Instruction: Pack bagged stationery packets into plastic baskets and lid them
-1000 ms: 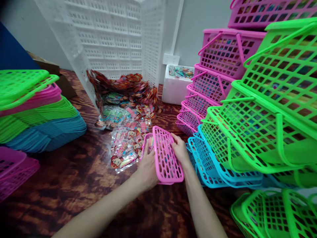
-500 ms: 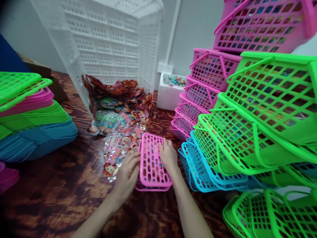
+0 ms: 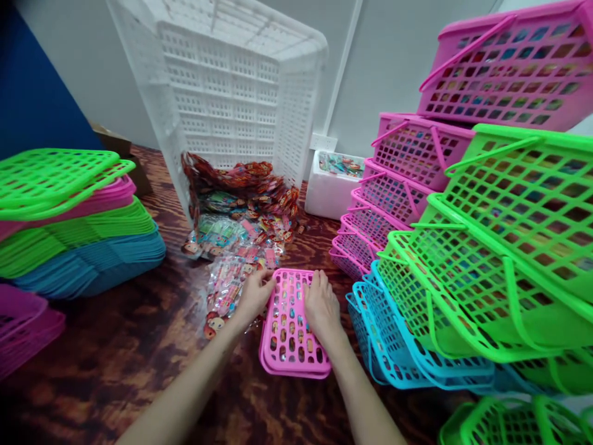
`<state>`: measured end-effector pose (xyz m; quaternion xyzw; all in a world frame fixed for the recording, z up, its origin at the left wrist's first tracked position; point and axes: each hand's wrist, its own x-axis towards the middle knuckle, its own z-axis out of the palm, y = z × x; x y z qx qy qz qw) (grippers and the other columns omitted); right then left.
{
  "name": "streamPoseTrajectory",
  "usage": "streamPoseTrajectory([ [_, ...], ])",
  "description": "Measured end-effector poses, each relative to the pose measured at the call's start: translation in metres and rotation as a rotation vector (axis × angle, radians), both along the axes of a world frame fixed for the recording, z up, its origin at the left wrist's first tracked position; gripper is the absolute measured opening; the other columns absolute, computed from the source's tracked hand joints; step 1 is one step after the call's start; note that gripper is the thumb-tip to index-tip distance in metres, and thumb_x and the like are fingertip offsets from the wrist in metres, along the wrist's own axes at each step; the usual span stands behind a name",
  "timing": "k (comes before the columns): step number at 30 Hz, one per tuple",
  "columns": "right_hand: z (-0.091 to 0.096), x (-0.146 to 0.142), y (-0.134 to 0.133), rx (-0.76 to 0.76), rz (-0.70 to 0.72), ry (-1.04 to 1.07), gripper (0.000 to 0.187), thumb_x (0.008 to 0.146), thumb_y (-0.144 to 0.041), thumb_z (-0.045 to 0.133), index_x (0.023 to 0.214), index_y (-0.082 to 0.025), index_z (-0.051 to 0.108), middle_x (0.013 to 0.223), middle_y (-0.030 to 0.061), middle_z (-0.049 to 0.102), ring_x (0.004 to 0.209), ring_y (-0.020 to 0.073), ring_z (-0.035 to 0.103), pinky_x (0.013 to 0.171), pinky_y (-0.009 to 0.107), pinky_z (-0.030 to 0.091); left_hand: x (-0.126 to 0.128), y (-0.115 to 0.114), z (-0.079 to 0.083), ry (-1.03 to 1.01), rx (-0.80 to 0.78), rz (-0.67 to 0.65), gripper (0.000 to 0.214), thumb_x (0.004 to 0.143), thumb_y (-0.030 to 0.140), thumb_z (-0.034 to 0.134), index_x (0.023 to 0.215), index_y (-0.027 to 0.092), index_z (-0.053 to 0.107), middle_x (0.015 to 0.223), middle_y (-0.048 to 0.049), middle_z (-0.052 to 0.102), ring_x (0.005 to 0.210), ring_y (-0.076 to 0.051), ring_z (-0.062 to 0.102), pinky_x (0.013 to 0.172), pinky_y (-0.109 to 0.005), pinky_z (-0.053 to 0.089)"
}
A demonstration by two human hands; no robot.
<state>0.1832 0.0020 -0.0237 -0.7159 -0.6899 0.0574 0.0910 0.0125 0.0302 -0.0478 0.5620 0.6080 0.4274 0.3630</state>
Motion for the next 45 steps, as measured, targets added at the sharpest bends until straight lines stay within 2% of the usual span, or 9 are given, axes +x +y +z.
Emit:
streamPoseTrajectory([
  [7,0.005,-0.004,-0.006,0.007,-0.048,0.075,0.053,0.102,-0.034,0.03,0.148,-0.009,0.036,0.152,0.0185,0.039,0.13,0.032,0.051,0.101,0.042,0.045,-0.002,0.003,-0.005,0.038,-0.005,-0.071,0.04,0.083,0.013,0.055,0.12,0.014,0.068,0.084,-0.0025,0.07,0.068,-0.014,0.063,0.064,-0.023,0.05],
  [11,0.003,0.0,-0.008,0.016,-0.143,0.14,0.054,0.1,-0.036,0.03,0.147,-0.011,0.042,0.152,0.0166,0.042,0.126,0.0356,0.054,0.1,0.047,0.045,0.001,-0.002,0.003,0.214,0.035,-0.082,0.043,0.086,0.013,0.051,0.125,0.019,0.066,0.097,-0.006,0.065,0.085,-0.019,0.063,0.078,-0.03,0.05],
  [16,-0.011,0.024,-0.003,0.101,-0.137,0.424,0.047,0.096,-0.029,0.035,0.137,-0.02,0.058,0.134,0.0106,0.062,0.119,0.0275,0.061,0.101,0.04,0.046,0.005,-0.02,0.015,0.45,0.137,-0.146,0.047,0.094,0.017,0.038,0.139,0.018,0.053,0.113,-0.0114,0.058,0.099,-0.025,0.06,0.088,-0.038,0.047],
  [21,-0.024,0.037,0.0,0.16,-0.118,0.567,0.048,0.094,-0.034,0.037,0.132,-0.021,0.062,0.127,0.0097,0.067,0.114,0.027,0.064,0.098,0.041,0.047,0.005,-0.016,0.019,0.61,0.193,-0.232,0.044,0.092,0.014,0.038,0.133,0.013,0.053,0.116,-0.0133,0.059,0.112,-0.029,0.054,0.098,-0.043,0.041],
  [26,-0.024,0.037,-0.001,0.199,-0.082,0.672,0.046,0.093,-0.036,0.038,0.128,-0.022,0.063,0.125,0.0085,0.068,0.11,0.0249,0.065,0.093,0.036,0.046,0.005,-0.011,0.021,0.691,0.177,-0.264,0.038,0.092,0.014,0.039,0.126,0.015,0.054,0.117,-0.0123,0.059,0.109,-0.028,0.056,0.098,-0.041,0.041],
  [31,-0.012,0.035,0.021,0.119,-0.188,0.808,0.019,0.08,-0.042,0.058,0.086,-0.027,0.067,0.076,0.0007,0.07,0.082,0.0248,0.065,0.079,0.034,0.044,0.005,-0.01,0.032,0.721,0.152,-0.259,0.028,0.092,0.014,0.041,0.115,0.017,0.058,0.111,-0.011,0.062,0.107,-0.025,0.057,0.095,-0.037,0.043],
  [35,-0.018,0.032,0.042,0.042,-0.176,0.999,0.035,0.075,-0.057,0.06,0.064,-0.024,0.058,0.064,0.0016,0.065,0.079,0.0242,0.064,0.076,0.033,0.047,0.012,0.013,0.042,0.698,0.095,-0.268,0.012,0.089,0.017,0.053,0.097,0.017,0.062,0.103,-0.0115,0.065,0.102,-0.027,0.06,0.093,-0.039,0.043],
  [39,-0.034,0.033,0.042,-0.125,-0.198,1.212,0.051,0.074,-0.07,0.054,0.069,-0.021,0.065,0.066,0.0073,0.069,0.079,0.0271,0.068,0.076,0.037,0.052,0.018,0.039,0.03,0.571,-0.028,-0.263,0.018,0.098,0.029,0.05,0.091,0.017,0.063,0.094,-0.0063,0.066,0.09,-0.019,0.063,0.085,-0.037,0.048],
  [45,-0.047,0.041,0.044,-0.16,-0.228,1.363,0.044,0.074,-0.062,0.062,0.078,-0.019,0.069,0.074,0.007,0.074,0.079,0.0267,0.07,0.075,0.036,0.053,0.019,0.05,-0.01,0.306,-0.082,-0.273,0.028,0.097,0.04,0.056,0.092,0.014,0.062,0.085,-0.0011,0.063,0.074,-0.014,0.062,0.072,-0.032,0.053],
])
